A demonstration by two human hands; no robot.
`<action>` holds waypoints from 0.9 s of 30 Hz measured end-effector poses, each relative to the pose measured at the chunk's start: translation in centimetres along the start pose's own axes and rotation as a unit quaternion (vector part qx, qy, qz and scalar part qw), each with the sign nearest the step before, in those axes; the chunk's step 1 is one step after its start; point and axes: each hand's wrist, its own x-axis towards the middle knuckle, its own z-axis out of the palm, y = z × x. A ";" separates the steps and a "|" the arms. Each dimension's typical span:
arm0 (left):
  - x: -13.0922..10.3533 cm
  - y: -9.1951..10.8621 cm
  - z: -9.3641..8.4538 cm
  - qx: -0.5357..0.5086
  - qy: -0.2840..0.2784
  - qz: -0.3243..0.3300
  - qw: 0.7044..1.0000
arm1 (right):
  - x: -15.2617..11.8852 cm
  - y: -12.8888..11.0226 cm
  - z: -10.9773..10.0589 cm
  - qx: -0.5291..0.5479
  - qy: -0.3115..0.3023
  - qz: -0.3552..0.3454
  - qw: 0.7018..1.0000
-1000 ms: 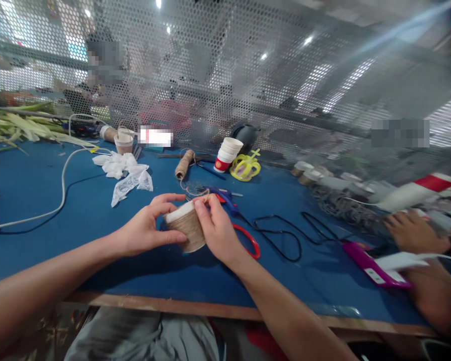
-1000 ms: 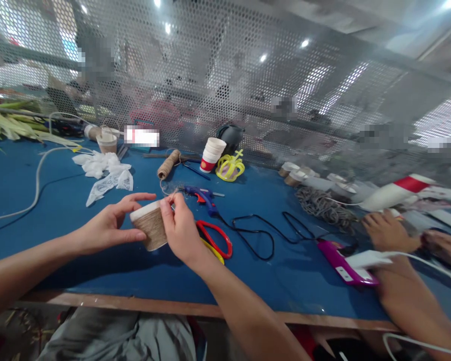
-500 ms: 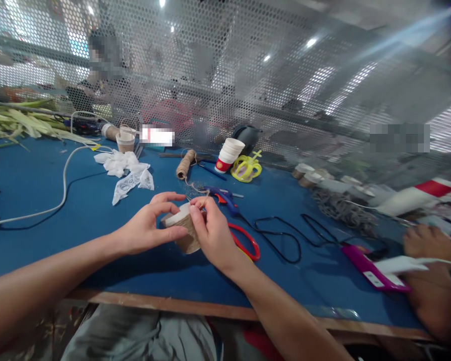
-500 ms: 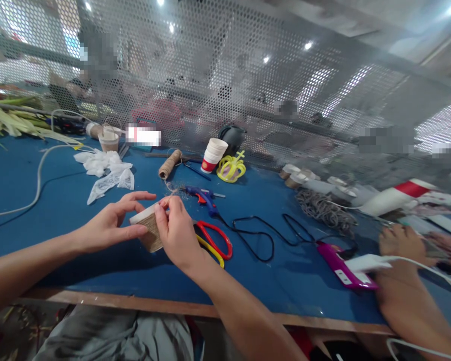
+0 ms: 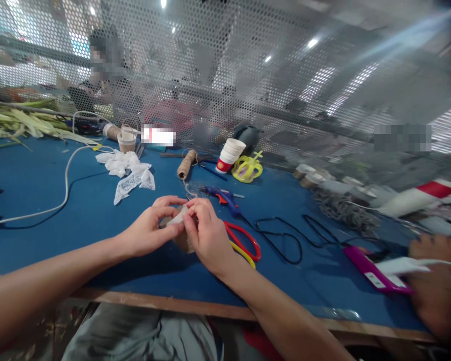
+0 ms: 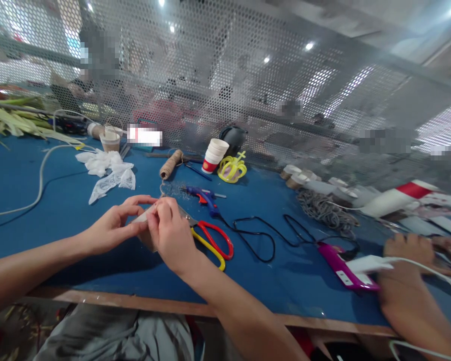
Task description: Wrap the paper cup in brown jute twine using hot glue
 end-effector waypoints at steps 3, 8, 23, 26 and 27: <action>0.0 -0.1 0.0 -0.002 0.004 -0.002 1.000 | 0.0 -0.1 0.0 -0.011 -0.007 -0.015 1.000; 0.1 -0.3 -0.1 -0.022 -0.006 -0.006 1.000 | 0.2 0.0 -0.5 0.010 -0.031 0.000 0.999; -0.6 0.2 0.1 0.079 -0.095 0.029 0.992 | 5.2 1.9 -2.7 0.217 -0.187 0.174 0.942; -0.5 0.2 0.0 0.069 -0.117 0.037 0.990 | 6.2 1.7 -2.1 0.268 -0.245 0.180 0.914; -0.5 0.2 0.0 0.063 -0.124 0.038 0.990 | 6.4 1.6 -1.8 0.296 -0.271 0.181 0.898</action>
